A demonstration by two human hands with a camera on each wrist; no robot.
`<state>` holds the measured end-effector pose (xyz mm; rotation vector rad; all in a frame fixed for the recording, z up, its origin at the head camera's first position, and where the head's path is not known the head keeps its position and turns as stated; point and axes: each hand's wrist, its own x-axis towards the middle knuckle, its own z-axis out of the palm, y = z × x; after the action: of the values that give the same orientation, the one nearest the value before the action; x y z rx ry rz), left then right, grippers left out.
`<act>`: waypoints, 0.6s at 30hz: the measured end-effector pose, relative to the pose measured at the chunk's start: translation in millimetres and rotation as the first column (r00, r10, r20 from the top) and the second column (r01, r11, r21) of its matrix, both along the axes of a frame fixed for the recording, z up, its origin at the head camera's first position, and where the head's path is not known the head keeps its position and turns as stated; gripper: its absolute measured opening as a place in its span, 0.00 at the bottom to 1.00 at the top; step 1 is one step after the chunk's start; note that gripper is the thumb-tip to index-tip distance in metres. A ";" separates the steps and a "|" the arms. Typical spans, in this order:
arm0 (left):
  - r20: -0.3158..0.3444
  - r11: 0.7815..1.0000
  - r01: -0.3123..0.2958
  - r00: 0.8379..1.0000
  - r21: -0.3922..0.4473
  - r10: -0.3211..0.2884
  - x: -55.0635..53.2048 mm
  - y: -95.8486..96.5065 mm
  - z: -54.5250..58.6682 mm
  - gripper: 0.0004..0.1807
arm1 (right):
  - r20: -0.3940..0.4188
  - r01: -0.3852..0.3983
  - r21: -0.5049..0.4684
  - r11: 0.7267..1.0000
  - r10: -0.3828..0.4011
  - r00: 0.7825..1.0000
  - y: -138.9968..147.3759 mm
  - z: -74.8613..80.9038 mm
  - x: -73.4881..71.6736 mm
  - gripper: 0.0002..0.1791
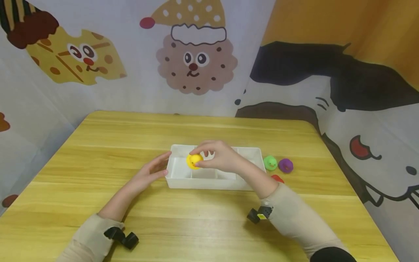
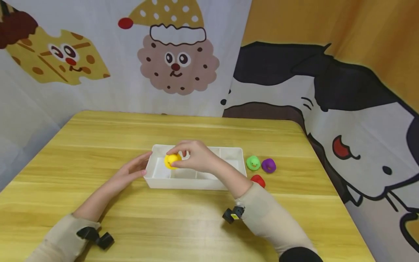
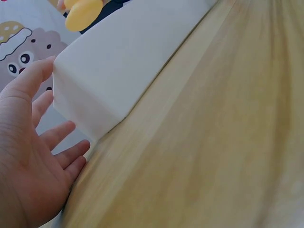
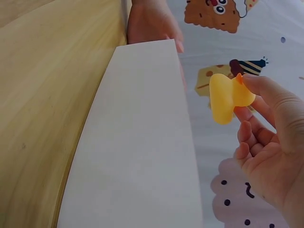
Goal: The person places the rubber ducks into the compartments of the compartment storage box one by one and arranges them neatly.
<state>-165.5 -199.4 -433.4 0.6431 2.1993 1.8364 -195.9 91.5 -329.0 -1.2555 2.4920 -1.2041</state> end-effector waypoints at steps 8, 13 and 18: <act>0.012 1.000 0.006 1.000 0.002 -0.006 0.3 0.6 1.0 0.33 | 0.040 -0.007 0.022 1.000 0.006 0.999 -15.1 -7.2 -9.1 0.16; 0.008 1.000 0.008 1.000 -0.005 -0.008 0.0 -0.1 0.9 0.32 | 0.046 -0.014 0.035 0.999 0.012 0.999 -21.9 -9.9 -14.3 0.16; 0.009 1.000 0.004 1.000 -0.016 -0.003 0.0 -0.7 0.7 0.32 | 0.049 -0.017 0.047 0.999 0.015 0.999 -27.9 -12.9 -19.9 0.16</act>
<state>-165.5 -200.0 -432.7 0.6336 2.2038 1.8140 -215.8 63.6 -341.9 -1.2180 2.4560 -1.1512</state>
